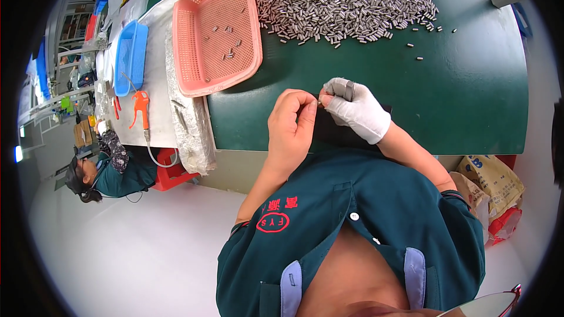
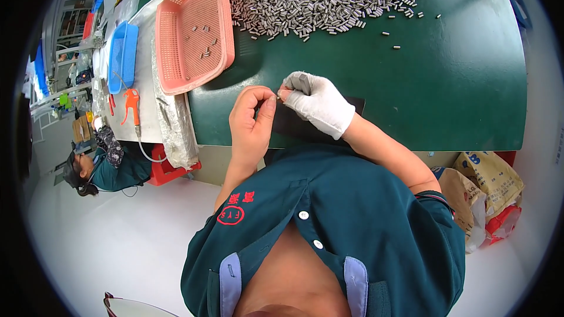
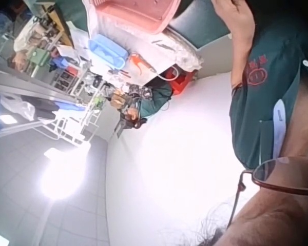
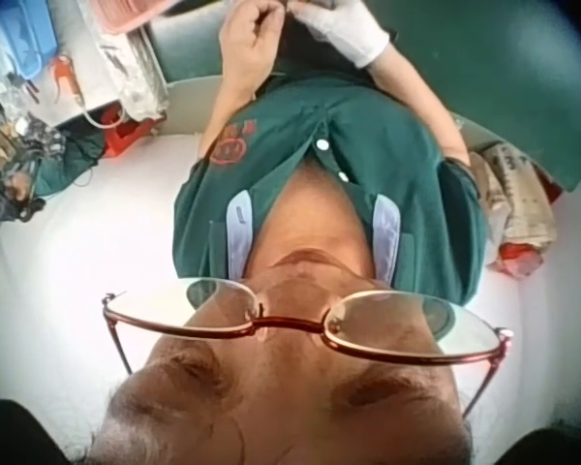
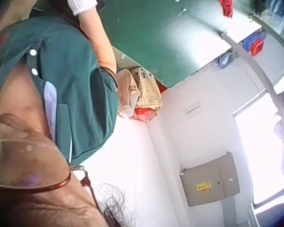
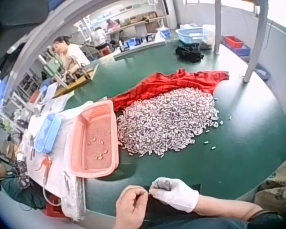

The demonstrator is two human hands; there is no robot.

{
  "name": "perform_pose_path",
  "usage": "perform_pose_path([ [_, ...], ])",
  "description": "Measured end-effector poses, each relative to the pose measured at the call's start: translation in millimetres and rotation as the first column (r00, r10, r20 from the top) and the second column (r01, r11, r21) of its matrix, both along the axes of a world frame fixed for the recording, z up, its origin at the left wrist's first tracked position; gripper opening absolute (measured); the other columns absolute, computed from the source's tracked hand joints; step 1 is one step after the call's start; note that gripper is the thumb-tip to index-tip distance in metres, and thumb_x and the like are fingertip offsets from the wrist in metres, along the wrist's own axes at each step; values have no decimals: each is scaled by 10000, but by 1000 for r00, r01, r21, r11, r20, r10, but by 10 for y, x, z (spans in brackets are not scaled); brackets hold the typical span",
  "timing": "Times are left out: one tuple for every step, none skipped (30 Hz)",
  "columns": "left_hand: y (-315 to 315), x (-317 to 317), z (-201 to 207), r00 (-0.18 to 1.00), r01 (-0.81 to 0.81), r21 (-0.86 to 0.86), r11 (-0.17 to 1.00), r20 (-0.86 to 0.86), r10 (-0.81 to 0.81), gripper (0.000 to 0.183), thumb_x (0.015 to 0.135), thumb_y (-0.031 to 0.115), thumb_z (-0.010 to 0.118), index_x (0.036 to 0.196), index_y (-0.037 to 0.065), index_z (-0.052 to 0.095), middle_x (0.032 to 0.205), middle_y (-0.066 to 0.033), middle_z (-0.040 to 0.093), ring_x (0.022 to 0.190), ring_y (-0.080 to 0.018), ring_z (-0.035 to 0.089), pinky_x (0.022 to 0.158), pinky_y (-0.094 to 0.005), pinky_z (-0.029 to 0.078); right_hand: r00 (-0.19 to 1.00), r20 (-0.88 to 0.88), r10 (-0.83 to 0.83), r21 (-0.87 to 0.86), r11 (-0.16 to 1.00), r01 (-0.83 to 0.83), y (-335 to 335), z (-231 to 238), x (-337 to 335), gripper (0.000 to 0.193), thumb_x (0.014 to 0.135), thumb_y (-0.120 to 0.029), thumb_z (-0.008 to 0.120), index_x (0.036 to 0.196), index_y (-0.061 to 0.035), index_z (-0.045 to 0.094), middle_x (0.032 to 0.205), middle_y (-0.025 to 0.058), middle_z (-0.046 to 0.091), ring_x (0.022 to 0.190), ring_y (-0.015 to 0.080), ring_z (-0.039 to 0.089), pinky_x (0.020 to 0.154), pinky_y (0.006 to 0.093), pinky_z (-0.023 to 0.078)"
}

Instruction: The person sorts and inspects small metal fasteners by hand on a green workbench, using a basket, a tray, and a sorting mat.

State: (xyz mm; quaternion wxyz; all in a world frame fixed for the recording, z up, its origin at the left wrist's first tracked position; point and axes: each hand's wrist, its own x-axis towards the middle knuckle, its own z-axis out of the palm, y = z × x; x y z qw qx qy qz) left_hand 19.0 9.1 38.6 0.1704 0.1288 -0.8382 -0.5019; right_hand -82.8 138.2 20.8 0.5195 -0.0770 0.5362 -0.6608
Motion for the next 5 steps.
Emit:
perform_pose_path([
  [4,10,7,999,-7,43,999,47,5,34,880,7,576,897,-17,560,866,-71,559,722,-150,511,654,-257,433,1000,-1,0,0,1000,0,1,-4,0,179,912,-200,593,942,-24,579,721,-41,497,575,38,380,500,208,321],
  [7,20,14,996,-17,85,996,94,9,45,884,15,574,908,-22,563,899,-58,564,760,-135,506,695,-241,430,1000,2,2,-3,1000,-2,2,-7,0,179,912,-200,592,945,-24,580,721,-40,498,575,38,381,500,209,323],
  [11,27,12,996,-18,84,996,92,10,45,884,15,574,908,-22,563,899,-58,564,760,-135,506,695,-241,430,1000,4,3,-5,1000,-3,4,-13,0,179,913,-200,591,948,-24,580,721,-40,499,575,38,383,500,209,325],
  [18,36,-1,995,-28,109,994,95,17,48,888,20,573,915,-19,562,910,-53,563,757,-137,506,695,-239,430,1000,16,1,-11,1000,0,8,-25,1,180,913,-202,592,954,-27,582,724,-40,504,575,40,388,500,210,329],
  [15,33,-22,995,-38,132,991,97,25,51,893,26,571,921,-16,561,921,-48,562,755,-139,506,695,-238,430,1000,27,-1,-18,1000,2,3,-46,-10,182,913,-204,592,961,-29,584,727,-40,510,575,41,393,501,210,334],
])
